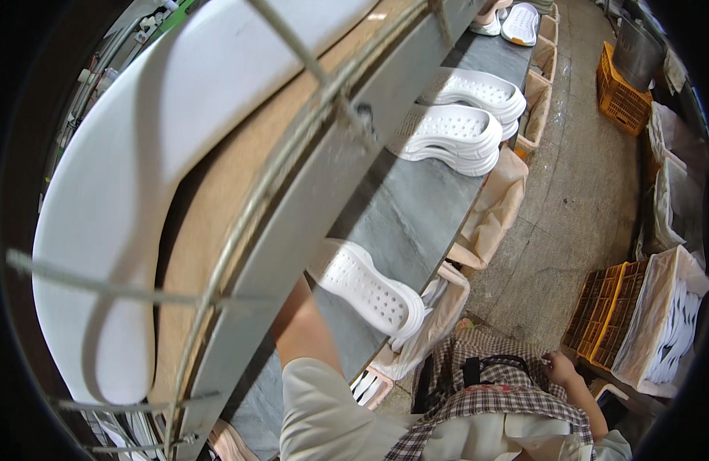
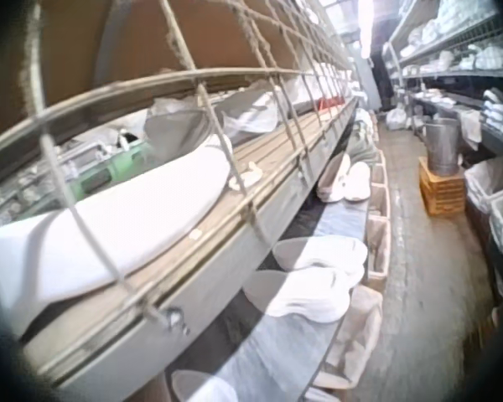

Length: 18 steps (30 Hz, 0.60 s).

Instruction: The person retrieves white slippers from a cloth bag, places them in a crate, then uses a brush to clean the soles and uppers of several slippers. The person repeatedly picks up slippers, brushes them, and places them back on the shelf.

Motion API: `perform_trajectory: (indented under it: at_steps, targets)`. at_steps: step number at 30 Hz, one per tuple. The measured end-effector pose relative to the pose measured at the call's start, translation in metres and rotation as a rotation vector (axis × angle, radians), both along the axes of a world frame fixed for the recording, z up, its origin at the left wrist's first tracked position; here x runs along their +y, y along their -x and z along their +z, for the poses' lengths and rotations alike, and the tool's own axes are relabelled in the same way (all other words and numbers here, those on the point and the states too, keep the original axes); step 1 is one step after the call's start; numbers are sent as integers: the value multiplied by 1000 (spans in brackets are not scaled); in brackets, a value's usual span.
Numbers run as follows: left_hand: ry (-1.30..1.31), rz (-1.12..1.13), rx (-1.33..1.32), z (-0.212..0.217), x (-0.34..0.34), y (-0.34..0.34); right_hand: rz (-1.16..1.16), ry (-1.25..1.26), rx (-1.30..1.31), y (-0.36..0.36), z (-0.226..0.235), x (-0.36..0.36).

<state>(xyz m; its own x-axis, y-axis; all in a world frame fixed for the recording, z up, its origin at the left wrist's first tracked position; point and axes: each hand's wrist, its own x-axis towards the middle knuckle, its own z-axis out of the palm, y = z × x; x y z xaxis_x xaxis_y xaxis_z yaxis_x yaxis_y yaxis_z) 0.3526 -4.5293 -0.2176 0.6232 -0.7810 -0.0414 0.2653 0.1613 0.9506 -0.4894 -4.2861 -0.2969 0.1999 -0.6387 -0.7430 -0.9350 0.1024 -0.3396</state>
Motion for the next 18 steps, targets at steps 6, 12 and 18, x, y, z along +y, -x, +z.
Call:
perform_trajectory:
  at_steps: [6, 12, 18]
  targets:
    - [126, -30, 755, 90, 87, 181, -36, 247, -298, -53, 33, -56]
    - [-78, -366, 400, 156, 247, 412, -411, 178, -1326, -127, 105, -74]
    - [-298, -633, 477, 139, 345, 551, -548, -516, -2066, -133, 156, -1]
